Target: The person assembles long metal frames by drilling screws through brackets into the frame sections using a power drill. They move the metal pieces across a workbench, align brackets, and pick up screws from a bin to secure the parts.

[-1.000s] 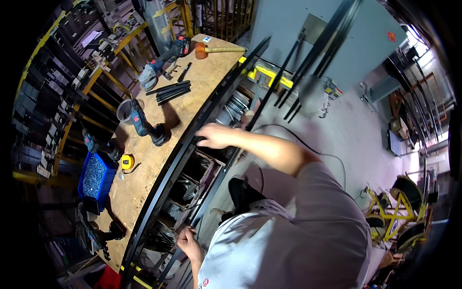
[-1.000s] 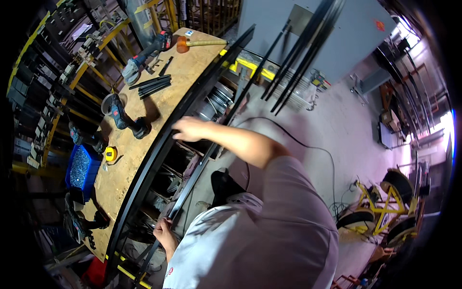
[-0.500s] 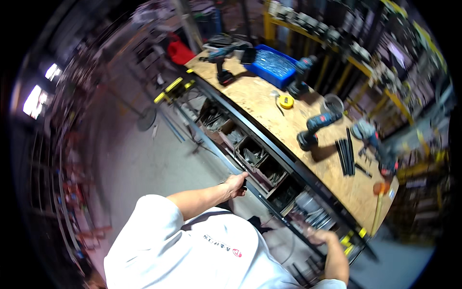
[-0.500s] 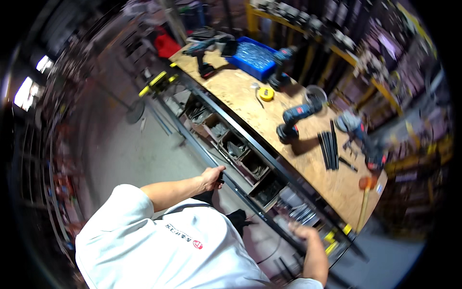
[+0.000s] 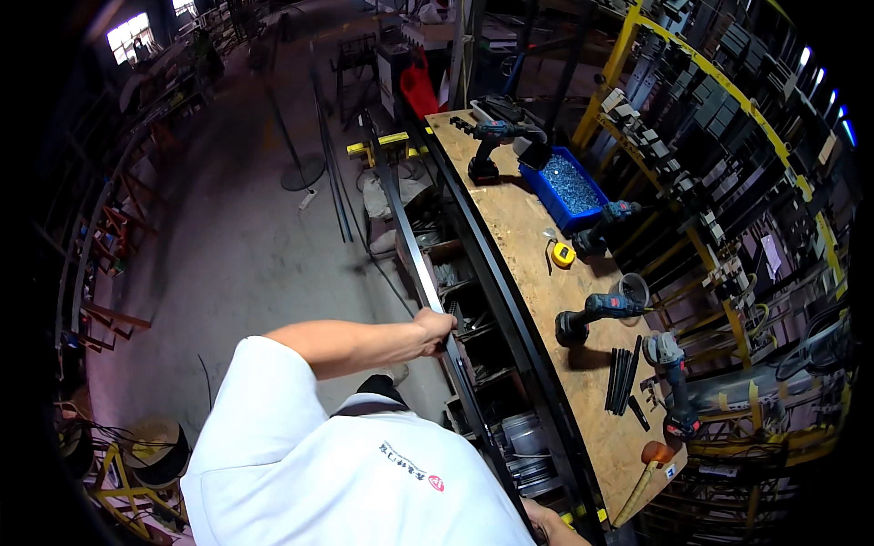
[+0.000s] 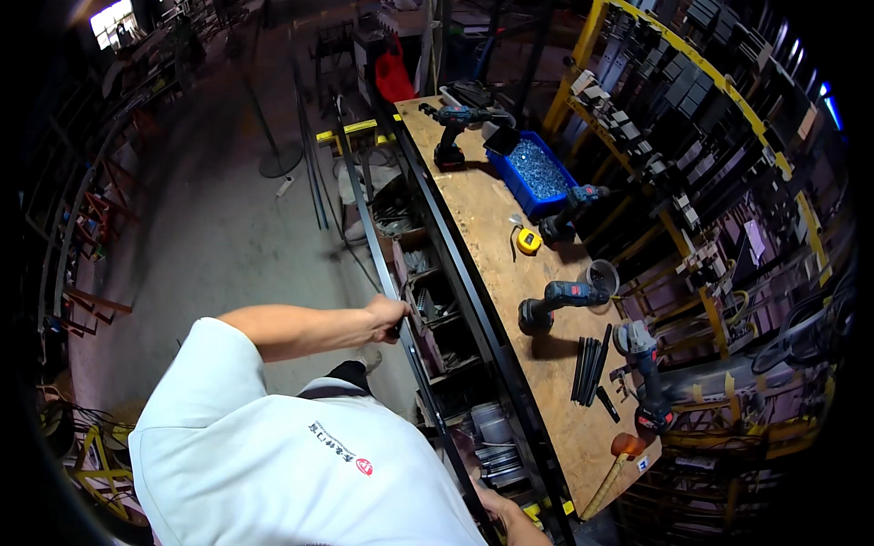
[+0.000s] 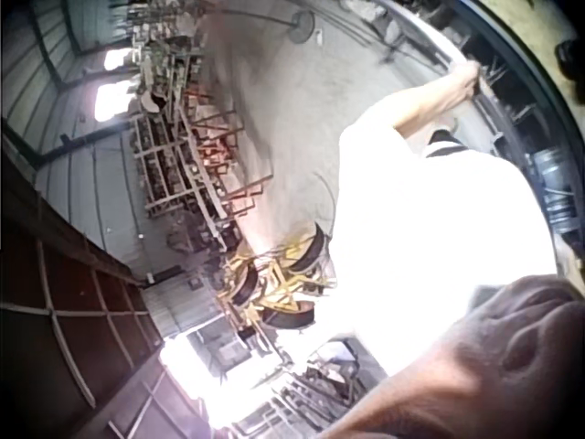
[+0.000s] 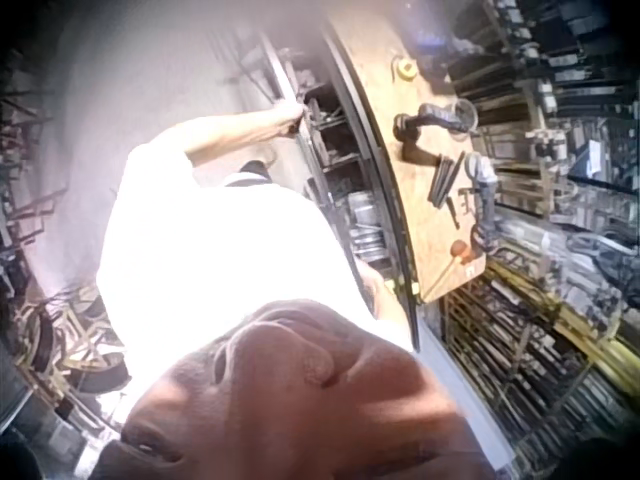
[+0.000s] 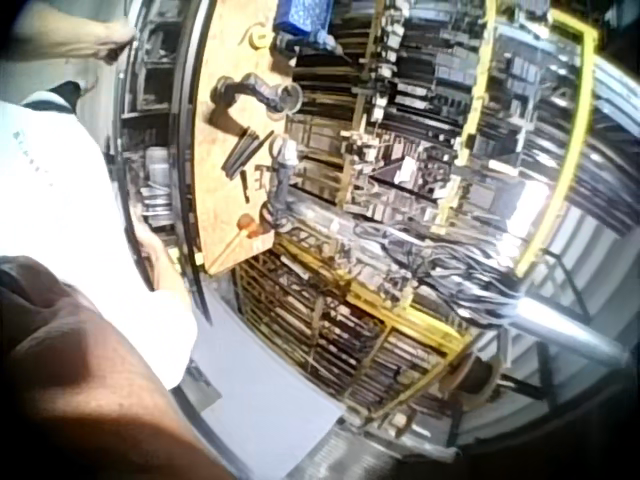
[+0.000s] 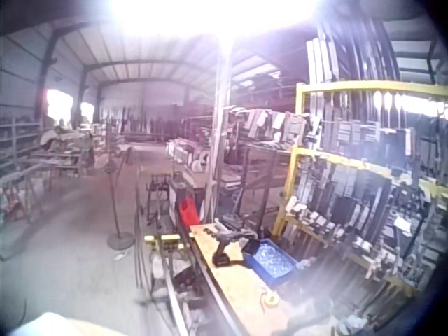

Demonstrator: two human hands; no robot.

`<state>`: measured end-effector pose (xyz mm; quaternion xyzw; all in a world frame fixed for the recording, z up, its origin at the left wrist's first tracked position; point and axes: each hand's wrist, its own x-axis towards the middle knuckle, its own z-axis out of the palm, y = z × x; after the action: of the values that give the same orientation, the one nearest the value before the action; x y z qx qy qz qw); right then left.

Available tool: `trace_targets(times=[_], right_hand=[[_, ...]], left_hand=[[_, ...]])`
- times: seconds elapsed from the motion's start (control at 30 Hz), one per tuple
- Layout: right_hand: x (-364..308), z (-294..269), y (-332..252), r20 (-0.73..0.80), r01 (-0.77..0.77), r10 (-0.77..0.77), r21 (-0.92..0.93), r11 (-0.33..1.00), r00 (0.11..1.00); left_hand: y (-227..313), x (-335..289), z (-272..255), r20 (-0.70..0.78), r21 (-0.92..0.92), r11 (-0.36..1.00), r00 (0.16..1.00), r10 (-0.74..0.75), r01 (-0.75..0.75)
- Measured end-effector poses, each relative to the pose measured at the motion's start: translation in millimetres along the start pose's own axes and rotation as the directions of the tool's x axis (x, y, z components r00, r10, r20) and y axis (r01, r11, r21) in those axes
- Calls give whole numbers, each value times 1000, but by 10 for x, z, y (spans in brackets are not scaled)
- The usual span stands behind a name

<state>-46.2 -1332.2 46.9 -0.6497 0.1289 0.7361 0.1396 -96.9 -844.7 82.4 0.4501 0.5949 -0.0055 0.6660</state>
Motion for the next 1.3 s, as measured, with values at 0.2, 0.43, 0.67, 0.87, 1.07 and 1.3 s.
trace_targets(times=[0.2,0.43,0.67,0.87,1.07,1.3], right_hand=[[-483,-251,46,-221,237,-260,-124,963,940],[-2229,686,-1109,-507,162,-830,-821,547,234],[-1523,1236,-1439,-419,-25,-908,-907,419,-27],[-1268,1371,-1710,-405,-8,-913,-914,406,-55],[-998,1544,-1952,-461,-2,-886,-887,462,-47],[-669,1703,-2074,-535,23,-843,-845,535,-59]], left_hand=[[793,-662,-639,190,-183,979,974,120,-85],[752,721,-922,519,-797,562,729,447,222],[1010,1222,-715,356,-827,538,893,276,163],[914,1648,-795,246,-872,476,943,222,115],[844,1922,-1022,223,-865,488,961,166,117],[719,2625,-947,218,-837,532,970,107,129]])
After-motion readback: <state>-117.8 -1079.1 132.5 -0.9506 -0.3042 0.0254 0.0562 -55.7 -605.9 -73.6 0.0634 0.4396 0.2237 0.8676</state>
